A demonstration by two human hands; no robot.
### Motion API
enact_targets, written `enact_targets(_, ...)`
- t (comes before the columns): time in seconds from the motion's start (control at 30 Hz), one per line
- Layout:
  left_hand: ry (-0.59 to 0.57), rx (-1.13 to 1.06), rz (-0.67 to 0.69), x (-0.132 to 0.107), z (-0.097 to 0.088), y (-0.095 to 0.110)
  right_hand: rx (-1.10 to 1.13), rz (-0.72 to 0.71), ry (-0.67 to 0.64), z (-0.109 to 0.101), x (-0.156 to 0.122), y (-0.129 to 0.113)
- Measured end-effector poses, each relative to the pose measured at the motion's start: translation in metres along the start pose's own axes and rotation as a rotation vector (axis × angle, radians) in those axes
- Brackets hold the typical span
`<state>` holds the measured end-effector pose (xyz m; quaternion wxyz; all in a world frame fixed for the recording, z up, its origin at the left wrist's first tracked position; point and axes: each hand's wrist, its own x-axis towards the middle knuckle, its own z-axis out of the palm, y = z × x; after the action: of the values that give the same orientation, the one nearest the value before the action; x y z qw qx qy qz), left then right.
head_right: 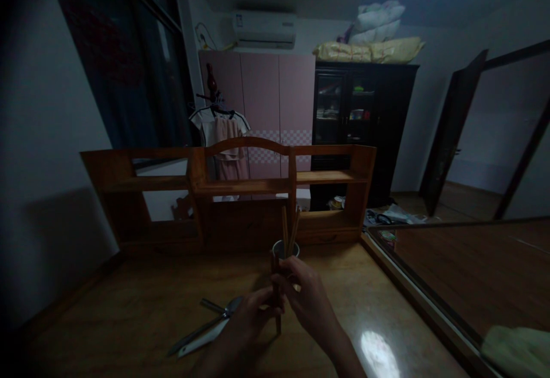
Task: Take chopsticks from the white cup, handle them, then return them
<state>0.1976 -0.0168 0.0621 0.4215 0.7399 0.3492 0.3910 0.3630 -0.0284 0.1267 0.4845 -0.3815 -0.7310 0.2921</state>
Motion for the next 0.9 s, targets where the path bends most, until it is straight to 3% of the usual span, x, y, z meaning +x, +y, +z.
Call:
enact_targets(0.37, 0.02, 0.033, -0.009, 0.001, -0.001, -0.002, -0.094, -0.004, -0.028, 0.003, 0.0, 0.003)
enact_targets(0.57, 0.017, 0.096, 0.077, 0.0, 0.0, -0.014, -0.089, -0.024, -0.059, 0.005, -0.002, 0.002)
enact_targets(0.9, -0.045, -0.054, 0.037, 0.006, 0.003, -0.016, -0.117, 0.001, -0.151, -0.002, -0.006, -0.002)
